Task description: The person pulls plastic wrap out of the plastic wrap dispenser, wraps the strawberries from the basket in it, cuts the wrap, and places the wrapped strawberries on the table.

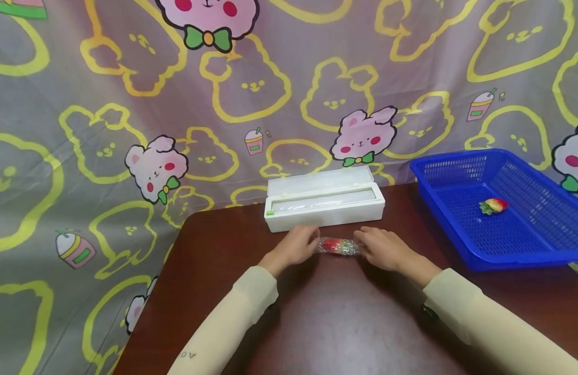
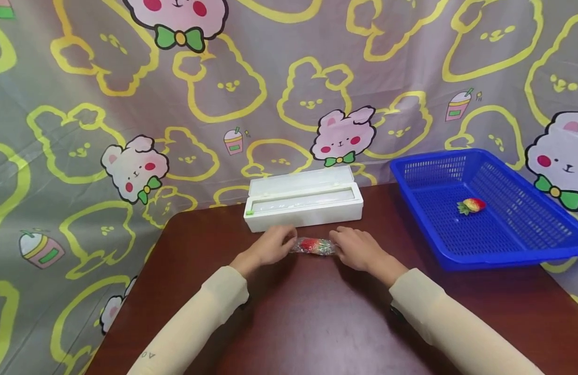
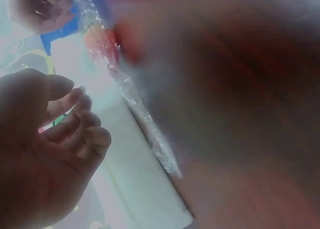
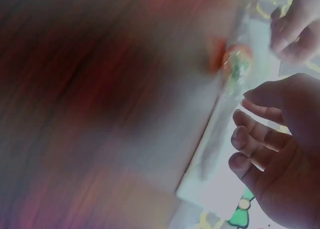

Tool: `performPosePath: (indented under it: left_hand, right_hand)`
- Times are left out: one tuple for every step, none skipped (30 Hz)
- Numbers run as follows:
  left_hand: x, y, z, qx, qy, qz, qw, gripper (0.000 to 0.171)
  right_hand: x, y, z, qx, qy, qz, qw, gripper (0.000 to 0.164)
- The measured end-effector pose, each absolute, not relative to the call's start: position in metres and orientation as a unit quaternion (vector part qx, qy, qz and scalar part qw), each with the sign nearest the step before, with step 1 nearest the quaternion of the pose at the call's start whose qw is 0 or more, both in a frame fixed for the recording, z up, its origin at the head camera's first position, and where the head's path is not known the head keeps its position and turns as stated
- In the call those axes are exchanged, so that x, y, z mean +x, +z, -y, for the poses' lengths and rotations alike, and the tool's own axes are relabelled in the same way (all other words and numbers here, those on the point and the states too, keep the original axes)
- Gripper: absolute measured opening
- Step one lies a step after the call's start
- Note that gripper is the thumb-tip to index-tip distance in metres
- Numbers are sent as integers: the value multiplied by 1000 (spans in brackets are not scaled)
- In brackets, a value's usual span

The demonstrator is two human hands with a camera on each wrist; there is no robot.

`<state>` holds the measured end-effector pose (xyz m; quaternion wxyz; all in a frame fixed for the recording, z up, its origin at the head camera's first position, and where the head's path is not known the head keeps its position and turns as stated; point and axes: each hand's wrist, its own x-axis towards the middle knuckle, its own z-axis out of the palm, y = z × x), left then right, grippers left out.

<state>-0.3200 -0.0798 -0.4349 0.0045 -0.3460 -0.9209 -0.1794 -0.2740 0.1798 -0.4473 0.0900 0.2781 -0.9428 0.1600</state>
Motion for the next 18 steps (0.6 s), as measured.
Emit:
performPosePath:
  left_hand:
    - [-322,-435,79,-348,-179,920,5,6]
    - [-323,-435,78,-348,-180,920,1,6]
    - [-325,-438,78,-346,-179,921,-8,6]
    - [-325,-439,79,-341,-178,923,-20,6]
    - [-326,-442,81,-336,-178,925,-32,6]
    - [-326,-445,82,-329,-177,926,-44,6]
    - [-326,-448,84,-322,-177,928,-54,7]
    - [-325,-451,86,-313,-178,931,-64,7]
    - [-325,-453,88,-305,-178,933,-70,7]
    - [-324,-455,90,-298,-177,935,-72,8]
    - [-324,-456,91,-291,-178,937,-73,8]
    - [-323,-456,92,-283,-178,940,-73,9]
    - [-323,-455,93,-275,-177,942,-73,9]
    - [-323,-455,94,-267,-173,945,-74,9]
    - [-323,-454,95,-260,-170,948,-74,9]
    - [-323,-453,96,-252,-166,950,-75,9]
    - [-323,-452,96,-245,-160,953,-76,9]
    - [-323,-452,97,-241,-151,956,-74,9]
  right_hand:
    - [-273,-446,-178,277,166,942,92,13]
    - [-271,-446,-176,274,173,942,89,13]
    - [-270,-446,-175,270,178,942,84,13]
    - [-269,-447,-174,266,183,943,78,13]
    - [-269,-448,-173,260,188,945,67,13]
    - [-268,-451,-173,253,189,947,58,13]
    - [-268,-454,-174,248,189,949,50,13]
    - [-267,-457,-175,243,187,951,43,14]
    - [-266,-459,-176,240,186,952,39,14]
    - [-266,-460,-176,238,184,953,37,14]
    - [-266,-462,-177,236,184,953,36,14]
    - [-266,-462,-179,238,185,953,39,13]
    - [-266,-462,-180,239,186,952,41,13]
    - [-267,-462,-182,241,186,952,43,12]
    - [-267,-462,-184,241,187,951,43,12]
    - [-267,-462,-186,242,188,951,42,12]
    - [-268,-461,-189,246,191,950,40,12]
    - [-268,-461,-192,248,193,949,37,12]
